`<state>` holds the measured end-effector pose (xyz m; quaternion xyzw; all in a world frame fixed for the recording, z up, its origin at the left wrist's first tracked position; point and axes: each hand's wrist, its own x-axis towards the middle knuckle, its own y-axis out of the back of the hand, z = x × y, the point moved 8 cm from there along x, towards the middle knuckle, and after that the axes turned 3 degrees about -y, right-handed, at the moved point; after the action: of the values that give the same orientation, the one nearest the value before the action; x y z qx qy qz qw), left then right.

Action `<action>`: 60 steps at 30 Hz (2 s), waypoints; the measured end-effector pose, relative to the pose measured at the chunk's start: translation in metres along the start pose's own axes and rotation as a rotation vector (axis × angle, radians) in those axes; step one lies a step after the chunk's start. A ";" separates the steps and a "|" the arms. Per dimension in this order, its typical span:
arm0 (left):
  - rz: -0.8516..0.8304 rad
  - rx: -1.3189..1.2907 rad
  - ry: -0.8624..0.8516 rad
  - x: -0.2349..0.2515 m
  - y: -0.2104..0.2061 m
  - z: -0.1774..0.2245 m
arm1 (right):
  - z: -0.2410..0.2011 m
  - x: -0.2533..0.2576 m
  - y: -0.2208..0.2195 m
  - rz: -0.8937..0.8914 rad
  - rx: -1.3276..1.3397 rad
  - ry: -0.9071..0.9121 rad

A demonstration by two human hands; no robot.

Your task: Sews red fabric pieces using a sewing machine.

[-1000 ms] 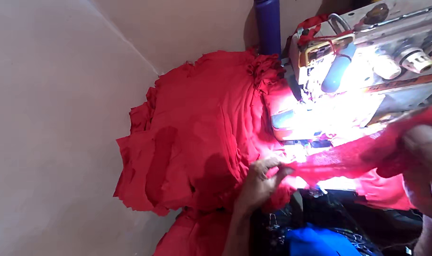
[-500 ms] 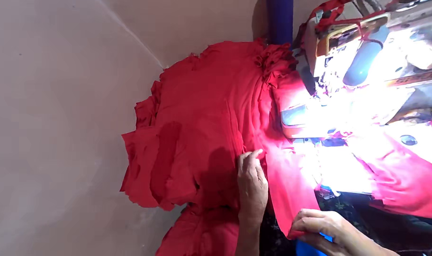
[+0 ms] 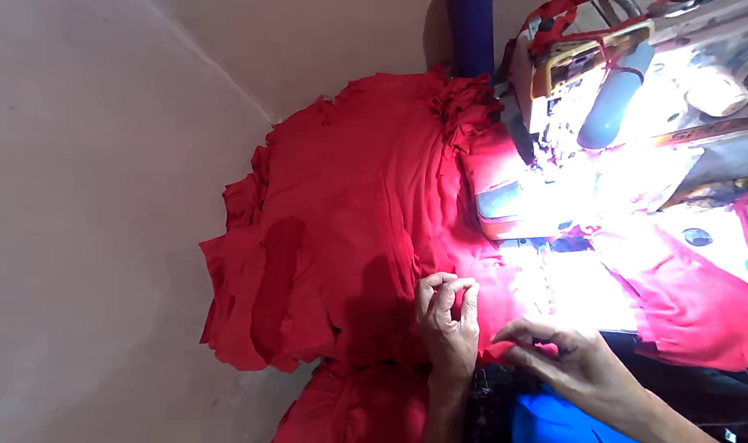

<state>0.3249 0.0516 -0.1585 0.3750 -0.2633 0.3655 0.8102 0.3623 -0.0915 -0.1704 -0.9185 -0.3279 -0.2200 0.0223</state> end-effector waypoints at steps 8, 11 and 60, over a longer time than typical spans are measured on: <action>-0.163 0.281 0.055 -0.001 -0.008 -0.013 | 0.005 0.006 -0.001 0.001 -0.076 0.014; -0.126 0.269 0.032 -0.002 -0.007 -0.019 | 0.009 -0.001 -0.004 -0.037 -0.117 0.048; -0.327 -0.598 0.222 -0.015 0.006 0.022 | 0.012 0.006 0.007 0.167 0.091 -0.214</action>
<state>0.3076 0.0306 -0.1537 0.1166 -0.2055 0.1762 0.9556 0.3754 -0.0908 -0.1782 -0.9587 -0.2608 -0.1029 0.0471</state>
